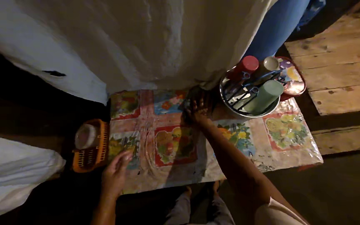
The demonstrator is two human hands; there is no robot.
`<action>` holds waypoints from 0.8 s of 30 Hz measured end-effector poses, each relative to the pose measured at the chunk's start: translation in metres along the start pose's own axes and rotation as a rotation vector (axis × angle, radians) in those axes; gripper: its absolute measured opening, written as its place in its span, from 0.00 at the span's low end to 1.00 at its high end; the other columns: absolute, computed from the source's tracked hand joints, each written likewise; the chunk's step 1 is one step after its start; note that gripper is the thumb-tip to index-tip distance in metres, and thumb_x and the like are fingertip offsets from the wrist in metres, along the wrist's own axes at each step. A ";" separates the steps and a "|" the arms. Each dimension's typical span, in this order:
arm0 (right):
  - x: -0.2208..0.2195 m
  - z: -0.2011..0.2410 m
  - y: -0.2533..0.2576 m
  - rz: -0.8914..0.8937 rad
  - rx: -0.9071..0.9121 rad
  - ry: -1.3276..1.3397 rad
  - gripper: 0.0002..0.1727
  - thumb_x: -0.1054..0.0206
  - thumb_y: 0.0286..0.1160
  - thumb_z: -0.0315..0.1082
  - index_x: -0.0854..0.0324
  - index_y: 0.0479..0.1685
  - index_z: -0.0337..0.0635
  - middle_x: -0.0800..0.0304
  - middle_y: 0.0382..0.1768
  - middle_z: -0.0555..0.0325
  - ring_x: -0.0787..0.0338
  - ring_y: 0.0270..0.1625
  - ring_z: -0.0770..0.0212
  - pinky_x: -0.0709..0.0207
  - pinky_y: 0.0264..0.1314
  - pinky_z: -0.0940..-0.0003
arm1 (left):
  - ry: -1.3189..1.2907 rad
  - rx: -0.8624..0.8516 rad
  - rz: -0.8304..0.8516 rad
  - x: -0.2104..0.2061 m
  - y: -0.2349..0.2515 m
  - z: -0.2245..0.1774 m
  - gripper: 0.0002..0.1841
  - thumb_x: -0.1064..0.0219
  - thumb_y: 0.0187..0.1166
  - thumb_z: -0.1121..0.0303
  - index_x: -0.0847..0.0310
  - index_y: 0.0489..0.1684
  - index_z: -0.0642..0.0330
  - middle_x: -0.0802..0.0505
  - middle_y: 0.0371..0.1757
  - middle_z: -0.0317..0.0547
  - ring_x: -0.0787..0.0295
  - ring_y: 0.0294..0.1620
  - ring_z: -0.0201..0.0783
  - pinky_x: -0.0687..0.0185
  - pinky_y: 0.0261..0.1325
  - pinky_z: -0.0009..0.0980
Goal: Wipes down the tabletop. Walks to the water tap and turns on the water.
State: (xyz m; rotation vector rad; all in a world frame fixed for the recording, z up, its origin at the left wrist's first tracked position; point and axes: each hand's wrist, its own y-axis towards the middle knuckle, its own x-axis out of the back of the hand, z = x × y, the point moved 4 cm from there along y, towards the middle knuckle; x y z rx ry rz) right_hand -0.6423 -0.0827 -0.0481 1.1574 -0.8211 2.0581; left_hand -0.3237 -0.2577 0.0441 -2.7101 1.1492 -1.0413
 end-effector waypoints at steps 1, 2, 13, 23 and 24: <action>-0.001 0.004 -0.012 -0.009 -0.003 -0.038 0.44 0.57 0.90 0.61 0.61 0.97 0.42 0.73 0.94 0.31 0.76 0.95 0.31 0.83 0.90 0.27 | 0.103 -0.004 -0.042 0.011 -0.003 0.007 0.21 0.44 0.89 0.64 0.22 0.70 0.73 0.12 0.67 0.65 0.13 0.67 0.52 0.19 0.71 0.48; -0.006 0.007 -0.030 -0.050 0.016 -0.102 0.44 0.58 0.90 0.61 0.58 0.97 0.42 0.70 0.94 0.30 0.73 0.95 0.29 0.80 0.90 0.24 | 0.215 -0.011 -0.074 0.020 -0.004 0.015 0.21 0.40 0.88 0.65 0.22 0.70 0.73 0.14 0.68 0.69 0.15 0.68 0.59 0.22 0.72 0.54; -0.013 0.041 -0.019 -0.020 0.051 -0.186 0.44 0.58 0.87 0.66 0.53 0.97 0.49 0.66 0.92 0.24 0.68 0.93 0.21 0.76 0.85 0.17 | 0.418 0.231 -0.002 0.048 -0.004 0.083 0.32 0.23 0.75 0.66 0.26 0.78 0.71 0.23 0.76 0.75 0.22 0.73 0.71 0.27 0.73 0.66; -0.026 0.058 -0.014 -0.032 0.114 -0.232 0.41 0.60 0.89 0.63 0.57 0.98 0.53 0.71 0.95 0.34 0.70 0.95 0.28 0.76 0.88 0.20 | 0.406 0.226 0.044 0.050 -0.016 0.095 0.42 0.19 0.70 0.64 0.34 0.88 0.59 0.24 0.81 0.69 0.30 0.82 0.69 0.36 0.80 0.68; -0.032 0.064 -0.041 -0.013 0.156 -0.247 0.41 0.59 0.89 0.62 0.54 0.97 0.52 0.66 0.94 0.32 0.66 0.95 0.27 0.71 0.87 0.19 | 0.395 0.211 0.035 0.049 -0.017 0.097 0.42 0.18 0.69 0.64 0.33 0.87 0.60 0.23 0.80 0.70 0.29 0.80 0.70 0.34 0.78 0.69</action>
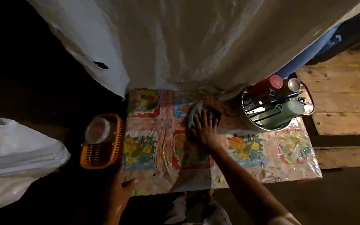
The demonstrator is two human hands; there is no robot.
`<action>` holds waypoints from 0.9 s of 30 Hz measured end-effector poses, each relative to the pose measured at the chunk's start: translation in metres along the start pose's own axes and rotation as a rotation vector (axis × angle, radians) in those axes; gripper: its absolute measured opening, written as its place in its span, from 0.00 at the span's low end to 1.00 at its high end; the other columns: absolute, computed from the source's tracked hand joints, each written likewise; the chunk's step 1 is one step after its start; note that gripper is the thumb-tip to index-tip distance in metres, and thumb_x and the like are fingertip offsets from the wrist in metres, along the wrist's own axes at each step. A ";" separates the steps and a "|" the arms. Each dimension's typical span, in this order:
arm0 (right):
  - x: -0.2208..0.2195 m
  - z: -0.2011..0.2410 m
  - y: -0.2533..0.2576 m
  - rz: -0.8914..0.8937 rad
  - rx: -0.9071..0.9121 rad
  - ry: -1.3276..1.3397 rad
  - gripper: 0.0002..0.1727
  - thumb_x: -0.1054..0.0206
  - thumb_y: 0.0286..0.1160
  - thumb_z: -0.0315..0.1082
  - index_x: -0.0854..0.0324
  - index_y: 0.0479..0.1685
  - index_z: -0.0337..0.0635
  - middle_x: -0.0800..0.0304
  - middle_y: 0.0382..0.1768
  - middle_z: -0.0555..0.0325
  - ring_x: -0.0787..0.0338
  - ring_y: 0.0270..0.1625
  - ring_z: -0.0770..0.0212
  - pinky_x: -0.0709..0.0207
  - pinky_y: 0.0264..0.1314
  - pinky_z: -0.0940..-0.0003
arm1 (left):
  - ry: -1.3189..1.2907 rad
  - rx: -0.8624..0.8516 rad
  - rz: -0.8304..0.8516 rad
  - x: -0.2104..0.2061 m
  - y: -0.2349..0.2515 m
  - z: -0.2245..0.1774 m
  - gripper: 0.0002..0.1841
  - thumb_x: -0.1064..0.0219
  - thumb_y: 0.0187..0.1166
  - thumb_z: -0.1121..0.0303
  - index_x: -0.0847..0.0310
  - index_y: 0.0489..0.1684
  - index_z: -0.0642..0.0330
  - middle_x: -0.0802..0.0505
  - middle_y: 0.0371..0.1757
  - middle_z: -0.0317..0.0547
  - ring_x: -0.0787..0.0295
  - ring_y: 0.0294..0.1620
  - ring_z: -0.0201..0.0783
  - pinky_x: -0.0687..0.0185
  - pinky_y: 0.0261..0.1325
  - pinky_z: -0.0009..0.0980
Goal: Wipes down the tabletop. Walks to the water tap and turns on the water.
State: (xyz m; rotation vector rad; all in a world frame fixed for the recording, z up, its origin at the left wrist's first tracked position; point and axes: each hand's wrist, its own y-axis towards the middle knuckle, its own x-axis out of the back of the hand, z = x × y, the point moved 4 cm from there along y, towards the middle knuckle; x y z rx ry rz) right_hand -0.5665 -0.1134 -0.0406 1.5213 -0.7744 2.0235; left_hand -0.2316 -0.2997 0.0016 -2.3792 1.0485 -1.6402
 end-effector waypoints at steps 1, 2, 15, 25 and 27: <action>-0.004 0.010 -0.022 -0.010 0.039 -0.004 0.40 0.56 0.88 0.61 0.49 0.96 0.51 0.59 0.93 0.31 0.60 0.93 0.25 0.66 0.85 0.17 | -0.006 -0.019 -0.013 0.000 0.000 0.001 0.42 0.18 0.68 0.65 0.32 0.86 0.61 0.22 0.79 0.70 0.27 0.79 0.70 0.32 0.77 0.69; -0.006 0.019 -0.037 -0.038 0.071 -0.002 0.39 0.53 0.87 0.60 0.43 0.94 0.51 0.52 0.92 0.30 0.54 0.92 0.23 0.61 0.83 0.15 | -0.011 -0.032 -0.019 0.000 0.000 0.001 0.41 0.17 0.68 0.65 0.32 0.85 0.62 0.21 0.78 0.70 0.26 0.78 0.70 0.31 0.76 0.69; 0.001 0.042 0.088 -0.018 0.044 -0.015 0.37 0.54 0.91 0.57 0.47 0.95 0.52 0.58 0.95 0.40 0.62 0.95 0.31 0.70 0.86 0.19 | 0.030 -0.060 -0.022 0.000 0.001 0.006 0.42 0.19 0.70 0.62 0.33 0.87 0.59 0.20 0.77 0.69 0.24 0.76 0.71 0.30 0.74 0.69; -0.012 0.094 0.008 0.096 0.251 0.028 0.36 0.53 0.89 0.58 0.40 0.92 0.53 0.47 0.92 0.40 0.53 0.94 0.31 0.66 0.85 0.16 | 0.002 -0.134 -0.099 -0.001 0.000 0.010 0.41 0.17 0.66 0.63 0.29 0.84 0.61 0.18 0.74 0.71 0.20 0.71 0.73 0.27 0.66 0.73; -0.015 0.088 0.059 0.075 0.219 0.006 0.35 0.55 0.90 0.59 0.42 0.93 0.55 0.51 0.93 0.39 0.56 0.94 0.31 0.68 0.85 0.17 | 0.002 -0.134 -0.073 -0.001 0.000 0.011 0.41 0.18 0.69 0.63 0.30 0.85 0.62 0.18 0.74 0.70 0.20 0.72 0.72 0.27 0.69 0.70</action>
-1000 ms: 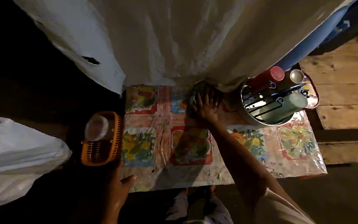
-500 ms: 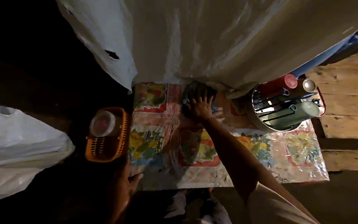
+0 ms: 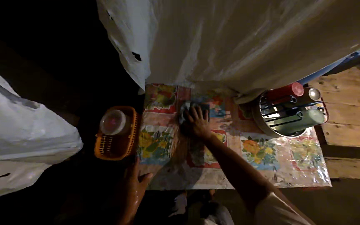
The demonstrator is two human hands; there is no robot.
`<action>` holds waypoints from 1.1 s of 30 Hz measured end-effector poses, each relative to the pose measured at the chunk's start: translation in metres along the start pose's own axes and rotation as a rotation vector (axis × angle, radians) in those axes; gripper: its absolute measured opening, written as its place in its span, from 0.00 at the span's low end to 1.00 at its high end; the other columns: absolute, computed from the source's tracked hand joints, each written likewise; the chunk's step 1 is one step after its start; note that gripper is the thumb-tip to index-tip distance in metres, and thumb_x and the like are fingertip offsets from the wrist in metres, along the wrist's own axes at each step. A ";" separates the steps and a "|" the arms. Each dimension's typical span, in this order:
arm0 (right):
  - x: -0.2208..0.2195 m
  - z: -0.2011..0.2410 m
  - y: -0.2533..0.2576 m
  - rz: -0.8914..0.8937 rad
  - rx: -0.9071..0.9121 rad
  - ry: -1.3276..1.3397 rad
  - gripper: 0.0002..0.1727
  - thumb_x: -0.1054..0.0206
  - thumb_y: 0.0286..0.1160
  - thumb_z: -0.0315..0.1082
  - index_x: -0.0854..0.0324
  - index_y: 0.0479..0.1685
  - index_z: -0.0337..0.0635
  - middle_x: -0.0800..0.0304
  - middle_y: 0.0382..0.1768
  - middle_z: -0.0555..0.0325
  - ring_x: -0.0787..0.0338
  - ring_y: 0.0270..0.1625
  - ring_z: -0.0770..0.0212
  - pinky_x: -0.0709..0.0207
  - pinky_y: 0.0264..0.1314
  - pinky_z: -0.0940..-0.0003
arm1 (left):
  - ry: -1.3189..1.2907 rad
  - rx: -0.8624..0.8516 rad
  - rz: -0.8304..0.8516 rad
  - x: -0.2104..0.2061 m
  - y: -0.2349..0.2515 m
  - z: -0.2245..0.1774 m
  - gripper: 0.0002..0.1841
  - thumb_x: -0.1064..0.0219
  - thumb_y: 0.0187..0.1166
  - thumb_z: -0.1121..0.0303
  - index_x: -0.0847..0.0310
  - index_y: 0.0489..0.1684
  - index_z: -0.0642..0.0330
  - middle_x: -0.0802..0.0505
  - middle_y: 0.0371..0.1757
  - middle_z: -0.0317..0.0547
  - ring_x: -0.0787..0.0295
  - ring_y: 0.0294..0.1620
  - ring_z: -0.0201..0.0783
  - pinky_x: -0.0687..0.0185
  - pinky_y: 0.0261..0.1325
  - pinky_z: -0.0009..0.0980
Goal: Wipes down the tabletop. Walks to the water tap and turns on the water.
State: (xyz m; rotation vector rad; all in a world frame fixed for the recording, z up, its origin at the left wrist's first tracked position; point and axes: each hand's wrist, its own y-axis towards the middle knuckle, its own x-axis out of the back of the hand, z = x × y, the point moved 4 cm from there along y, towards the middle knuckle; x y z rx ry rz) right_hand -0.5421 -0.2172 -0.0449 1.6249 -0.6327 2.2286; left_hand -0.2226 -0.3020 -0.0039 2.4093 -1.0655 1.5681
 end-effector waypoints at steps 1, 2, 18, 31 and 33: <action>0.002 -0.007 0.023 -0.021 -0.015 -0.012 0.36 0.55 0.90 0.59 0.43 0.94 0.56 0.51 0.93 0.39 0.58 0.94 0.30 0.69 0.84 0.16 | -0.014 -0.021 0.008 0.001 0.000 0.001 0.40 0.20 0.71 0.62 0.32 0.85 0.64 0.18 0.74 0.72 0.20 0.72 0.72 0.26 0.70 0.69; 0.004 -0.012 0.041 -0.046 -0.034 -0.018 0.36 0.55 0.90 0.59 0.44 0.94 0.56 0.52 0.94 0.40 0.59 0.95 0.30 0.69 0.84 0.16 | -0.030 -0.076 -0.020 0.002 -0.002 0.002 0.40 0.23 0.73 0.58 0.32 0.85 0.66 0.17 0.73 0.72 0.18 0.70 0.72 0.24 0.68 0.68; -0.010 0.072 0.011 0.024 0.177 -0.025 0.31 0.51 0.91 0.52 0.36 0.90 0.53 0.47 0.92 0.39 0.53 0.93 0.28 0.66 0.81 0.13 | -0.035 0.009 -0.029 0.008 0.003 -0.003 0.40 0.18 0.67 0.62 0.28 0.84 0.61 0.15 0.70 0.69 0.16 0.67 0.71 0.24 0.65 0.70; -0.020 0.126 0.003 0.089 0.269 0.000 0.31 0.53 0.90 0.54 0.35 0.90 0.58 0.46 0.92 0.44 0.53 0.94 0.32 0.66 0.85 0.17 | -0.109 0.054 -0.022 0.000 0.007 0.004 0.39 0.18 0.66 0.65 0.26 0.83 0.58 0.16 0.74 0.66 0.20 0.73 0.69 0.28 0.72 0.67; -0.020 0.122 0.020 0.093 0.314 0.003 0.31 0.52 0.90 0.53 0.36 0.90 0.58 0.47 0.93 0.42 0.53 0.94 0.32 0.66 0.84 0.16 | -0.077 0.005 -0.095 -0.001 0.004 0.007 0.37 0.19 0.66 0.62 0.23 0.80 0.58 0.14 0.71 0.66 0.16 0.68 0.70 0.24 0.65 0.70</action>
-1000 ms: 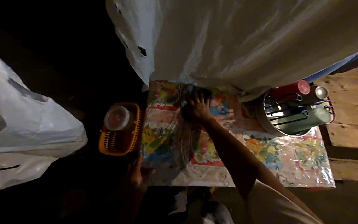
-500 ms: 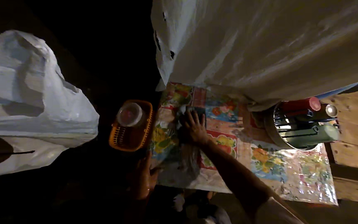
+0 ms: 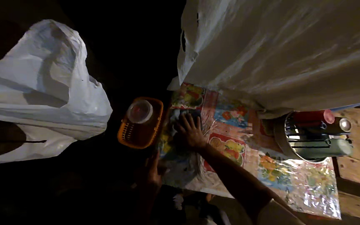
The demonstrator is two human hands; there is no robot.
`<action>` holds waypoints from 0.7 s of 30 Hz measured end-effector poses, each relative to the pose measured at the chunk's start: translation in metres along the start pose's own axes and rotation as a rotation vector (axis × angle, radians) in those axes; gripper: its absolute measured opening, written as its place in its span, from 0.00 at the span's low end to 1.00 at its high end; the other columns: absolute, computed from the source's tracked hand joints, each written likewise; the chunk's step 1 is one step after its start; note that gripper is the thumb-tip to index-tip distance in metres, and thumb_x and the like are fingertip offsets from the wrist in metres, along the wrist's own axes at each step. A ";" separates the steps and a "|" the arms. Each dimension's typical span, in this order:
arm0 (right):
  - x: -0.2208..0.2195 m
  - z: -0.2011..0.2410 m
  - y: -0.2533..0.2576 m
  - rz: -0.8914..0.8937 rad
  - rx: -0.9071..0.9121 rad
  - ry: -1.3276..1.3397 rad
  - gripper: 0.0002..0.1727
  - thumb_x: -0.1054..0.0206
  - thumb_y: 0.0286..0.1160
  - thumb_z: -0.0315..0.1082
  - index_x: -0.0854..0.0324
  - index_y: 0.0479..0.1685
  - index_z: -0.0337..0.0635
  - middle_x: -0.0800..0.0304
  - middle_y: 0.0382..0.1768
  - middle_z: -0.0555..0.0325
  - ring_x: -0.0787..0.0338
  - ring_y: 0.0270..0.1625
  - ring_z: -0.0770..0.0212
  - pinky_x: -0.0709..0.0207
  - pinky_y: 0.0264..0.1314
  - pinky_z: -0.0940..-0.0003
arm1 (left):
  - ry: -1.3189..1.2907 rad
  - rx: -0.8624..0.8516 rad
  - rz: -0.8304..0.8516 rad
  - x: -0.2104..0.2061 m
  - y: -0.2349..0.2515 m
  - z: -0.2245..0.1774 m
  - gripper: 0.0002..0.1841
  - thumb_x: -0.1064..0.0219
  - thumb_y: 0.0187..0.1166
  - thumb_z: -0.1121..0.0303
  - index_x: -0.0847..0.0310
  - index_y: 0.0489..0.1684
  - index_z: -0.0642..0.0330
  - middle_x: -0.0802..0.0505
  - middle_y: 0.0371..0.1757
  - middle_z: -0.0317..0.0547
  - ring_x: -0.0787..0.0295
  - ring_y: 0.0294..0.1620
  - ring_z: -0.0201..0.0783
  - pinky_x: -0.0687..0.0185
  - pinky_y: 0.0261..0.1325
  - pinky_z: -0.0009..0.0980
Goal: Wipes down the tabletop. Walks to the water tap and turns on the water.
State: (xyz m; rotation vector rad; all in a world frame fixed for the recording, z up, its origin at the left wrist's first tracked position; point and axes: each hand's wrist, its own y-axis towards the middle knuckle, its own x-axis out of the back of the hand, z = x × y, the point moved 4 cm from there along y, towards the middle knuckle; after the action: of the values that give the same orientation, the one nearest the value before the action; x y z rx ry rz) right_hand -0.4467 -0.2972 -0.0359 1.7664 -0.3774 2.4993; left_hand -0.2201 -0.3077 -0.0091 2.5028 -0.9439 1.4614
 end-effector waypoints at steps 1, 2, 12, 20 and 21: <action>0.000 -0.011 0.015 -0.013 0.001 -0.023 0.32 0.51 0.90 0.54 0.37 0.91 0.60 0.48 0.93 0.42 0.55 0.94 0.32 0.66 0.84 0.16 | 0.022 -0.041 -0.067 -0.002 -0.002 0.002 0.36 0.18 0.64 0.60 0.20 0.78 0.59 0.12 0.69 0.66 0.13 0.64 0.70 0.23 0.60 0.70; 0.003 -0.024 0.035 -0.008 -0.020 -0.039 0.33 0.53 0.90 0.56 0.41 0.93 0.61 0.53 0.94 0.42 0.59 0.95 0.32 0.70 0.85 0.17 | 0.054 -0.071 -0.113 -0.004 -0.003 0.004 0.36 0.18 0.63 0.56 0.18 0.75 0.59 0.11 0.67 0.66 0.12 0.61 0.70 0.21 0.56 0.70; 0.014 -0.033 0.099 -0.149 -0.098 -0.071 0.34 0.54 0.90 0.57 0.46 0.95 0.61 0.55 0.95 0.44 0.60 0.95 0.32 0.68 0.85 0.17 | 0.044 0.106 0.144 0.004 0.000 0.002 0.40 0.21 0.70 0.52 0.29 0.86 0.51 0.18 0.78 0.59 0.20 0.75 0.64 0.30 0.73 0.68; -0.046 0.105 -0.074 -0.046 0.151 0.054 0.32 0.46 0.86 0.54 0.31 0.88 0.55 0.40 0.91 0.44 0.46 0.92 0.31 0.57 0.84 0.16 | -0.654 0.250 0.119 0.018 0.000 0.030 0.32 0.56 0.94 0.54 0.48 0.92 0.64 0.29 0.86 0.60 0.29 0.83 0.47 0.30 0.82 0.43; -0.049 0.117 -0.088 -0.022 0.184 0.069 0.31 0.44 0.86 0.53 0.30 0.87 0.55 0.39 0.90 0.45 0.43 0.91 0.32 0.54 0.84 0.17 | -0.635 0.229 0.111 0.020 0.000 0.030 0.33 0.59 0.94 0.53 0.47 0.91 0.67 0.32 0.88 0.61 0.33 0.87 0.47 0.37 0.87 0.43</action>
State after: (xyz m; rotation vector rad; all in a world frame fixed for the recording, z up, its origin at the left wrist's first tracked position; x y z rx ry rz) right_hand -0.3055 -0.2341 -0.0308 1.7266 -0.1262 2.6471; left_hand -0.1904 -0.3284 -0.0087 3.2182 -1.0491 0.8249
